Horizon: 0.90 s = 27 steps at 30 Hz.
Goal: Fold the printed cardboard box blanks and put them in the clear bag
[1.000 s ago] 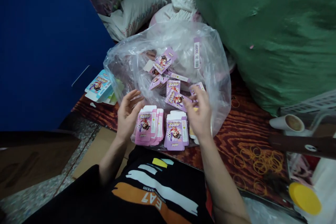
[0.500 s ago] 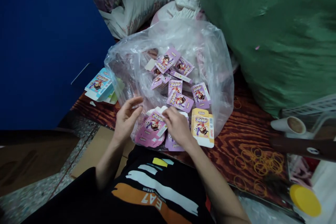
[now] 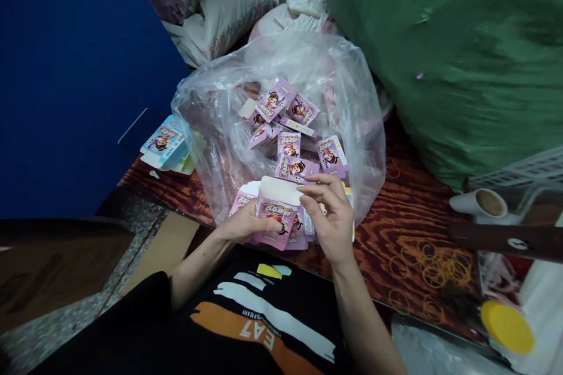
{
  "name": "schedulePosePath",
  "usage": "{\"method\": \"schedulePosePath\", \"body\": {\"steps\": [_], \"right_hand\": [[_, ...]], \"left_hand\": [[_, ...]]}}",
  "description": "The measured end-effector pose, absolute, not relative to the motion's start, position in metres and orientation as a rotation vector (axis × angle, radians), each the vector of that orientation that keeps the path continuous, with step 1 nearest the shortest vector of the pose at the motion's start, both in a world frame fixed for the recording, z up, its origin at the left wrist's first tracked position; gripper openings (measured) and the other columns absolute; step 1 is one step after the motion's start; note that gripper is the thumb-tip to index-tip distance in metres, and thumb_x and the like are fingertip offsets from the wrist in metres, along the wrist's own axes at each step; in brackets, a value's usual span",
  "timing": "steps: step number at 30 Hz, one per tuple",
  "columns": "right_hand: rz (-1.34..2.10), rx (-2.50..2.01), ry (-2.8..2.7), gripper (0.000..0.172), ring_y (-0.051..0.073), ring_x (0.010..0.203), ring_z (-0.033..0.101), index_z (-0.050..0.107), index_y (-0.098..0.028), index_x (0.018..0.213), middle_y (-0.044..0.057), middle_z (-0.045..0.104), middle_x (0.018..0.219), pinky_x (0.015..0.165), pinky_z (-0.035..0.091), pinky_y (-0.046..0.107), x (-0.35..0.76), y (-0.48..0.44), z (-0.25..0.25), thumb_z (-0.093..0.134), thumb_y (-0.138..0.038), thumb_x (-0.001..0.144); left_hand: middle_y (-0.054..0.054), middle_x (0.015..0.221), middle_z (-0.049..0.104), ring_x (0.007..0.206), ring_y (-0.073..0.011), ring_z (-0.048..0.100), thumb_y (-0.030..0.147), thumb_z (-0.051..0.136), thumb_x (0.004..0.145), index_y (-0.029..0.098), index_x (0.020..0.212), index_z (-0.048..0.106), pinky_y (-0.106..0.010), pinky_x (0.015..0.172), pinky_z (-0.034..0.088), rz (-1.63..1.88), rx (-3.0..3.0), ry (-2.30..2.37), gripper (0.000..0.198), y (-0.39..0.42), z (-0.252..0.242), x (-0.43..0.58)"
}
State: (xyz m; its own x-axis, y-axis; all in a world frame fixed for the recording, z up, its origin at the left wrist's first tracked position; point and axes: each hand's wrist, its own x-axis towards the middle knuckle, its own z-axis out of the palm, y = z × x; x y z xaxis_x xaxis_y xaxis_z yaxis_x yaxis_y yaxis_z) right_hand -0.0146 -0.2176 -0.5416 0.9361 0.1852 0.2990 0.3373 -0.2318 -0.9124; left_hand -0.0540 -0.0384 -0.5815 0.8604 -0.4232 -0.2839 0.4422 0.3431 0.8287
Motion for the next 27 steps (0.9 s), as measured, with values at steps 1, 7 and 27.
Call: {"method": "schedulePosePath", "body": {"steps": [1,7,27], "right_hand": [[-0.097,-1.792,-0.384,0.011,0.022,0.099,0.064,0.078,-0.026,0.089,0.006,0.069,0.105,0.076,0.051,0.032,-0.015,-0.218,-0.547,0.068,-0.03,0.089],[-0.028,-1.737,-0.246,0.011,0.018,0.075,0.06,0.077,-0.025,0.077,0.001,0.065,0.074,0.068,0.048,0.031,-0.014,-0.215,-0.571,0.07,-0.029,0.085],[0.301,-1.679,-0.264,0.023,0.02,0.084,0.069,0.071,-0.022,0.077,0.005,0.075,0.088,0.075,0.054,0.031,-0.006,-0.226,-0.557,0.078,-0.043,0.081]], "left_hand": [[-0.007,0.085,0.072,0.079,-0.019,0.066,0.055,0.09,0.062,0.012,0.093,0.073,-0.033,0.078,0.053,-0.556,1.081,0.024,0.057,-0.04,-0.582,-0.054],[-0.006,0.086,0.07,0.081,-0.0191,0.063,0.073,0.069,0.078,0.013,0.092,0.071,-0.031,0.079,0.052,-0.307,1.265,0.092,0.062,-0.048,-0.59,-0.052],[-0.007,0.113,0.061,0.083,-0.015,0.068,0.032,0.062,0.095,0.025,0.138,0.038,-0.026,0.073,0.052,-0.23,1.491,-0.083,0.049,-0.036,-0.581,-0.062]]}}
